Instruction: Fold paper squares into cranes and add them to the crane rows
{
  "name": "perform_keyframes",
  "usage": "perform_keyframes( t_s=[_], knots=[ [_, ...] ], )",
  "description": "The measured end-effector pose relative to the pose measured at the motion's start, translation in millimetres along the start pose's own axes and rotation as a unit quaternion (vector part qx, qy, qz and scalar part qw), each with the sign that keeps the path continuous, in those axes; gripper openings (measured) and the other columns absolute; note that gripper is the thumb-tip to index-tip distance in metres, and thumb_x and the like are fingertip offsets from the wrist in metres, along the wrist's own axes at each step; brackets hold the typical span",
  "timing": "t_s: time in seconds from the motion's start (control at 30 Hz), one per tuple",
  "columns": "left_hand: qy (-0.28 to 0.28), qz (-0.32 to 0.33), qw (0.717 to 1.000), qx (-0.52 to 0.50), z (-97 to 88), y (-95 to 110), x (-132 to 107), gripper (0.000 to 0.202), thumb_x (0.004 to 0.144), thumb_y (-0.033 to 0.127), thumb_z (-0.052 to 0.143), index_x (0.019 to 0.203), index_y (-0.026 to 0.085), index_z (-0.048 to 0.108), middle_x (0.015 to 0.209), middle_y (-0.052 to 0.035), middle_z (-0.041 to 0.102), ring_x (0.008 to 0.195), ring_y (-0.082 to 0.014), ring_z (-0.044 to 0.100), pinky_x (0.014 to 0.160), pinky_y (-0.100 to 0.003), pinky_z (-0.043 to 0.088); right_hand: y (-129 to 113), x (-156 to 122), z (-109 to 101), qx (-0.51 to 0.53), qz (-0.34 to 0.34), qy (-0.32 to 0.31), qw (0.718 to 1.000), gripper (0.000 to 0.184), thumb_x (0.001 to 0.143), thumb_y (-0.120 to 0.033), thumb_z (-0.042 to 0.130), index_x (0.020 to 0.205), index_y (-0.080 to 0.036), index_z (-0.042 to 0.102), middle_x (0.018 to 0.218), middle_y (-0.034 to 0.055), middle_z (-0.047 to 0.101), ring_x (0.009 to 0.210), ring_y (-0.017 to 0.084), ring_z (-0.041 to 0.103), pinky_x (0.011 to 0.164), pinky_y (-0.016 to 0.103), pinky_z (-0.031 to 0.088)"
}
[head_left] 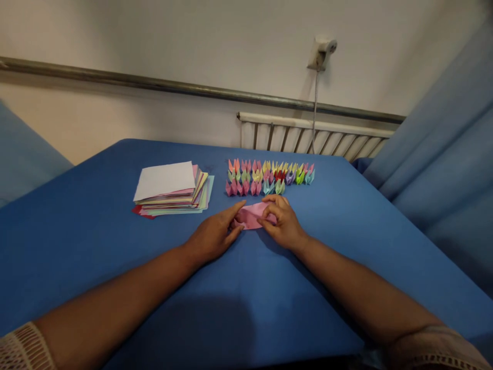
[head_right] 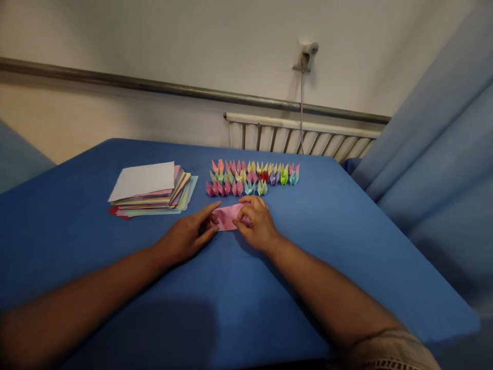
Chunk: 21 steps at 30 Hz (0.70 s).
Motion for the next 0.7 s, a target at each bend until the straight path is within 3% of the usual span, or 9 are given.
perform_keyframes(
  t_s=[0.17, 0.23, 0.37, 0.53, 0.63, 0.7],
  knots=[
    [0.016, 0.044, 0.998, 0.042, -2.0, 3, -3, 0.030, 0.091, 0.024, 0.046, 0.117, 0.022, 0.060, 0.109, -0.0065, 0.069, 0.098, -0.0204, 0.064, 0.087, -0.034, 0.049, -28, -12, -15, -0.006, -0.143, -0.082, 0.986, 0.013, 0.084, -0.036, 0.059, 0.088, -0.024, 0.063, 0.130, 0.0057, 0.053, 0.128, 0.025, 0.040, 0.104, 0.045, 0.031],
    [0.036, 0.059, 0.996, 0.052, -3.2, 2, -3, 0.025, 0.090, 0.022, 0.046, 0.109, 0.021, 0.063, 0.106, -0.0068, 0.069, 0.098, -0.0204, 0.063, 0.088, -0.035, 0.049, -29, -14, -20, 0.021, -0.146, -0.068, 0.987, 0.020, 0.085, -0.037, 0.056, 0.097, -0.024, 0.063, 0.135, 0.0069, 0.049, 0.128, 0.026, 0.041, 0.104, 0.045, 0.032],
    [0.071, 0.069, 0.992, 0.084, -5.2, -3, -3, 0.022, 0.089, 0.020, 0.047, 0.103, 0.020, 0.063, 0.100, -0.0070, 0.069, 0.094, -0.0206, 0.064, 0.086, -0.035, 0.050, -13, -8, -23, 0.073, -0.034, 0.037, 0.996, 0.025, 0.090, -0.030, 0.042, 0.101, -0.022, 0.063, 0.137, 0.0093, 0.045, 0.125, 0.025, 0.045, 0.103, 0.044, 0.036],
    [0.088, 0.090, 0.989, 0.075, -9.5, -5, -2, 0.018, 0.088, 0.018, 0.047, 0.099, 0.017, 0.061, 0.101, -0.0073, 0.069, 0.094, -0.0197, 0.064, 0.085, -0.033, 0.051, 15, 8, -14, 0.146, 0.105, 0.000, 0.984, 0.028, 0.087, -0.028, 0.041, 0.097, -0.019, 0.067, 0.124, 0.0103, 0.056, 0.124, 0.024, 0.047, 0.099, 0.040, 0.043],
    [0.126, 0.096, 0.985, 0.065, -14.8, -3, -3, 0.018, 0.089, 0.018, 0.046, 0.099, 0.017, 0.061, 0.105, -0.0079, 0.068, 0.101, -0.0197, 0.063, 0.090, -0.033, 0.050, 23, 11, -8, 0.252, 0.255, -0.039, 0.933, 0.031, 0.082, -0.025, 0.041, 0.103, -0.019, 0.064, 0.110, 0.0089, 0.062, 0.102, 0.022, 0.060, 0.077, 0.034, 0.053],
    [0.137, 0.094, 0.984, 0.056, -16.4, -4, -3, 0.019, 0.089, 0.019, 0.045, 0.100, 0.018, 0.061, 0.107, -0.0072, 0.068, 0.103, -0.0195, 0.062, 0.092, -0.034, 0.049, 23, 11, -7, 0.318, 0.317, -0.063, 0.891, 0.035, 0.081, -0.023, 0.040, 0.109, -0.019, 0.061, 0.095, 0.0061, 0.065, 0.082, 0.018, 0.063, 0.065, 0.029, 0.052]
  ],
)
Point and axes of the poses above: each hand's wrist, its own x-axis towards the middle knuckle, its own z-axis out of the palm, y = z × x, the point moved 1 cm from there along x, towards the middle knuckle
